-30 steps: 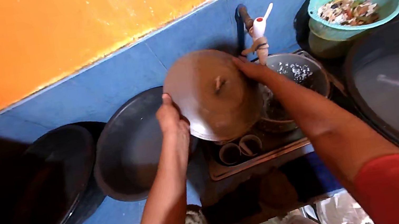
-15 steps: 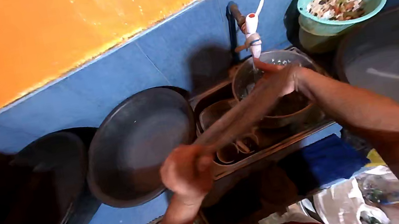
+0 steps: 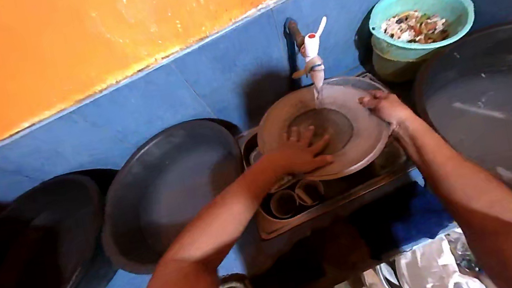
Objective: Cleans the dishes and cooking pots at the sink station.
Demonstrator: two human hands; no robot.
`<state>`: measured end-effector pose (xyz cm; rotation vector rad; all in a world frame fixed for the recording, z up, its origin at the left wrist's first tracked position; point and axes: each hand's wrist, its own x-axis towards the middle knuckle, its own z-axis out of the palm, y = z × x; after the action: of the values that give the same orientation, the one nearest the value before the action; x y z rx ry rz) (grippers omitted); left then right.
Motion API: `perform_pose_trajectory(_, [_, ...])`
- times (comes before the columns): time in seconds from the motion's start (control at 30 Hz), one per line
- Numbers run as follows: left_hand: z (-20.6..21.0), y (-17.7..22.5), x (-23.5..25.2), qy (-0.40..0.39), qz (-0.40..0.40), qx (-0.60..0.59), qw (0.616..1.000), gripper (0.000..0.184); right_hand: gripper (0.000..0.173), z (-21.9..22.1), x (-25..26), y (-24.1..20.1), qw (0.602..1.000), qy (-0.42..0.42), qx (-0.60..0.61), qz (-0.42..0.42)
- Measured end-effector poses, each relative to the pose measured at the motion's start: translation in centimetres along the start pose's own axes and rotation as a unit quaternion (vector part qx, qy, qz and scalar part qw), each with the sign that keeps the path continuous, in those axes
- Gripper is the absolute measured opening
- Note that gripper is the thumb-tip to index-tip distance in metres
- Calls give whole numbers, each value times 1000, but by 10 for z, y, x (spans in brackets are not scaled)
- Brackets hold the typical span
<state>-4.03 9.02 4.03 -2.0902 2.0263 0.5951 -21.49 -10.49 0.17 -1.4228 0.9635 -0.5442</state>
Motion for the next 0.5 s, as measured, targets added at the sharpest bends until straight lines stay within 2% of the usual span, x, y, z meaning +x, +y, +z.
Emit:
perform_pose_trajectory(0.13, [6,38,80,93,67,-37,993,62,40,2,4,5,999,45,0,-18])
perform_pose_trajectory(0.2, [7,29,117,161,32,-54,985,61,42,2,1,9,999,51,-3,-16])
perform_pose_trajectory(0.27, [-1,22,142,196,-48,-58,978,66,42,2,-2,11,998,55,3,-17])
perform_pose_trajectory(0.33, [-5,22,155,230,-54,-37,971,72,42,3,0,14,997,65,24,-25])
perform_pose_trajectory(0.4, [-3,14,164,262,-1,-14,965,68,45,1,1,16,996,72,41,-36])
perform_pose_trajectory(0.43, [-2,3,165,264,-6,-5,964,67,46,0,2,17,995,75,48,-38])
perform_pose_trajectory(0.5, [-16,-22,146,240,-86,-25,967,70,46,-5,5,17,994,82,56,-39])
